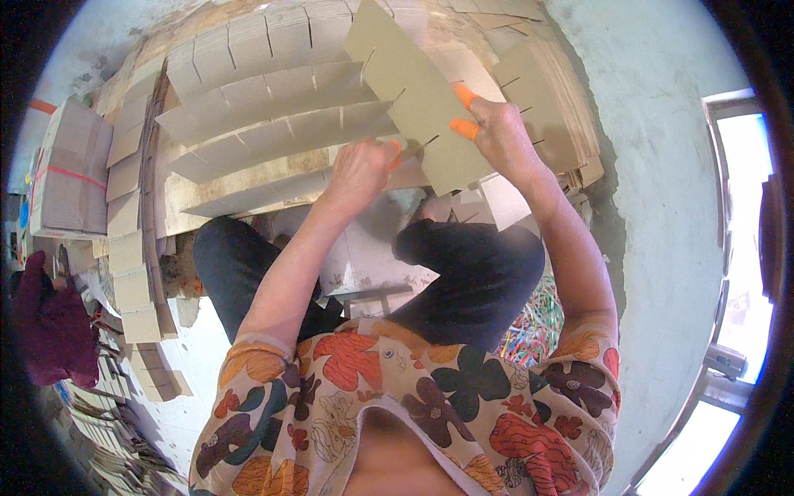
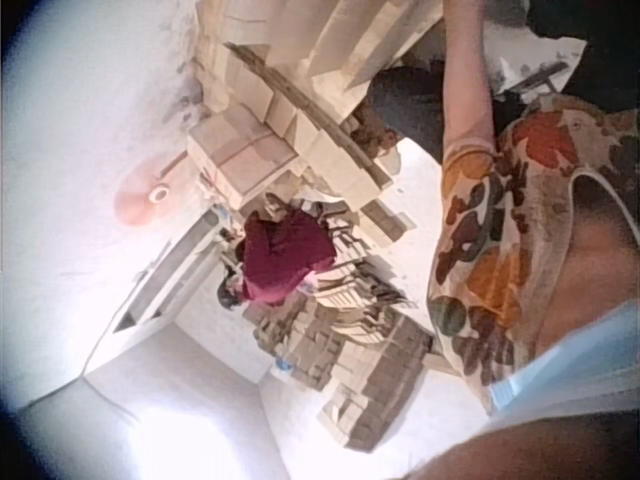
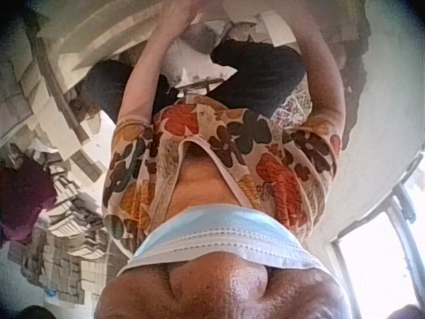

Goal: The person sits on the floor and repeatedly folds pre-cut cardboard sheets into accordion-style dividers. They pick up each sheet, fold along scored lines, and place the finished divider into a growing stack on the table.

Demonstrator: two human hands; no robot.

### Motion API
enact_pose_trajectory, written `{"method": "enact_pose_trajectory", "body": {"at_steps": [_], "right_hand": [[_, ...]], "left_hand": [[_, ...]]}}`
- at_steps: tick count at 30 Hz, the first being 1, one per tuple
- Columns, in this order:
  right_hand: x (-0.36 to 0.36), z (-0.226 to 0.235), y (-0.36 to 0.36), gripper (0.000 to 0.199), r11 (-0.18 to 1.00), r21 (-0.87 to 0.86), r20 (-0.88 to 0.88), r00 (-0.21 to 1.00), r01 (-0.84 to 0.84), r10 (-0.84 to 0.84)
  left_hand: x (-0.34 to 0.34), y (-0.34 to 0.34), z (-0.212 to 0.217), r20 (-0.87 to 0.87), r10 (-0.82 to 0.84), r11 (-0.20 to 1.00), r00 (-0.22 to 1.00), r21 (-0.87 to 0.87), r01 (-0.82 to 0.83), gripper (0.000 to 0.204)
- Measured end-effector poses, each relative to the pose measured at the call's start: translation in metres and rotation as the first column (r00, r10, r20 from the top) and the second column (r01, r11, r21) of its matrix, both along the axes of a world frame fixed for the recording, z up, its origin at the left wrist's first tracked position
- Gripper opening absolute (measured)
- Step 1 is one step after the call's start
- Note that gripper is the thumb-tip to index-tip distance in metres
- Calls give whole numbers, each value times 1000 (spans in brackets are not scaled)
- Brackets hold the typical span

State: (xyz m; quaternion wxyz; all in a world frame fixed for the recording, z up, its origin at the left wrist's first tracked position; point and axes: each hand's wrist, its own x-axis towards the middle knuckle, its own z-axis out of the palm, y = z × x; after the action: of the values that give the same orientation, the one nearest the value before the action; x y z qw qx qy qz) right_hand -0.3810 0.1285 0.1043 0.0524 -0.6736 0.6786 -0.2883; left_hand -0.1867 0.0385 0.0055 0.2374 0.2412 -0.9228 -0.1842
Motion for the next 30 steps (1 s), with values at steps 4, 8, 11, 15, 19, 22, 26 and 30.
{"method": "enact_pose_trajectory", "body": {"at_steps": [4, 8, 11, 15, 19, 22, 26, 30], "right_hand": [[13, 16, -5, 25, 996, 51, -25, 997, 74, -73], [15, 12, -3, 25, 987, 122, -32, 994, 104, -101], [21, 10, -4, 21, 993, 73, -19, 996, 90, -88], [30, 18, -4, 26, 970, 181, -18, 987, 160, -160], [10, -14, -15, 26, 994, 89, 4, 998, -56, 56], [15, -14, -23, 33, 979, 201, -90, 994, -40, 59], [18, -12, -24, 47, 973, 227, -115, 992, -28, 56], [24, -9, -15, 43, 959, 279, -101, 995, 49, -22]], "left_hand": [[2, -6, -3, -33, -18, 999, 999, 38, 19, 13], [2, -5, 1, -4, -31, 998, 1000, 62, 31, 12], [2, -7, 1, 11, -35, 998, 999, 49, 35, 12], [4, -9, 1, -13, -54, 996, 998, 74, 55, 13], [-1, -9, -7, -6, -25, 997, 1000, 70, 26, 12], [-4, -12, -11, 6, 6, 999, 1000, 39, -6, 13], [-5, -18, -16, -1, 12, 999, 1000, 39, -12, 14], [-2, -17, -9, 8, -2, 997, 1000, 72, 2, 14]]}}
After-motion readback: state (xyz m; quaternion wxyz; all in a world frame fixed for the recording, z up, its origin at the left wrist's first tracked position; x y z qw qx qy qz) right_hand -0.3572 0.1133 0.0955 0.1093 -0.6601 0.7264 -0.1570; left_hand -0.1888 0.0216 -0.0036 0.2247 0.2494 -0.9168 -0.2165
